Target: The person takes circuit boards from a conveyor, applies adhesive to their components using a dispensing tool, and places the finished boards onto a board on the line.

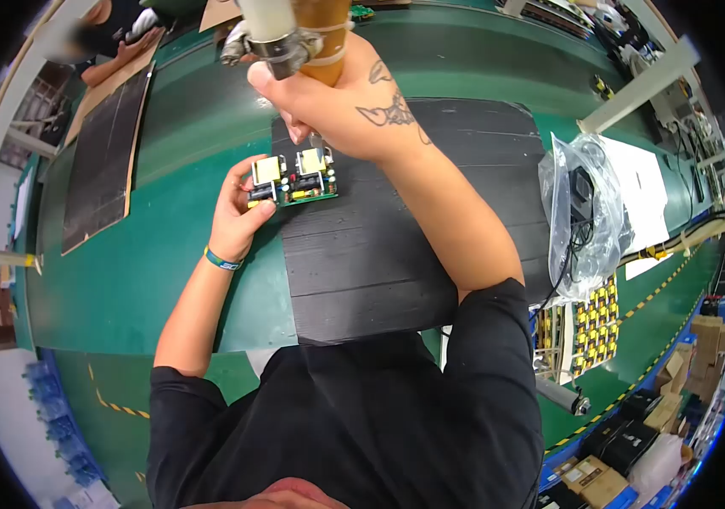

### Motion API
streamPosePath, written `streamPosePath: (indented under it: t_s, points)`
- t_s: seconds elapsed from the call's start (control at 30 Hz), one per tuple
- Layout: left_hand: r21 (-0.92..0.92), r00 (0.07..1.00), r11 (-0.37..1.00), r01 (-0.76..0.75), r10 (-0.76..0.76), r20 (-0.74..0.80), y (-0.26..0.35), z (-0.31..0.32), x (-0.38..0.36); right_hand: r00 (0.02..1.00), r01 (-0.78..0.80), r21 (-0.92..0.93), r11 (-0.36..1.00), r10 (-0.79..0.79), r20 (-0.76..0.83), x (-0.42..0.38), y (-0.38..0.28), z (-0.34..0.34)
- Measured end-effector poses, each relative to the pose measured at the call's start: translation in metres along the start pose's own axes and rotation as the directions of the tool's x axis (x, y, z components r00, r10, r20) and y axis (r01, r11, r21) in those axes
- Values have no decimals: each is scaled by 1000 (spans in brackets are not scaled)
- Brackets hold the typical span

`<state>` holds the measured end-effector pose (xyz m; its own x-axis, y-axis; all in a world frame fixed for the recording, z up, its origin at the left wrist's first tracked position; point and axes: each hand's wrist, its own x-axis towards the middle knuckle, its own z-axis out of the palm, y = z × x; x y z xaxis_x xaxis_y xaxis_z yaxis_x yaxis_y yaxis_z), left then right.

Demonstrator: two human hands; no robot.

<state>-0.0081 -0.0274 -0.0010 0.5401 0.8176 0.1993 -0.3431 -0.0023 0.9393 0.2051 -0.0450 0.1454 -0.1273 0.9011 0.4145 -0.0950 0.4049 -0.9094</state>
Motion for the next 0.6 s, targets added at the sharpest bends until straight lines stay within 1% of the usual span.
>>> streamPosePath:
  t_s: [0.1,0.2,0.37,0.47,0.6]
  points:
    - [-5,1000,1000,6,-6,-6,0,0,0,999,-40,-20,999,40,11,-2,1,10]
    - [-20,1000,1000,11,-11,-5,0,0,-1,999,15,27,1000,-16,38,-4,7,19]
    - [-70,1000,997,22,-22,7,3,2,-2,999,13,19,1000,-14,53,-5,7,22]
    - [-85,999,996,33,-32,14,3,2,-2,999,39,68,997,-41,34,-6,8,23]
    - [-51,999,998,-22,24,32,0,1,0,1000,17,5,1000,-17,24,-5,10,21]
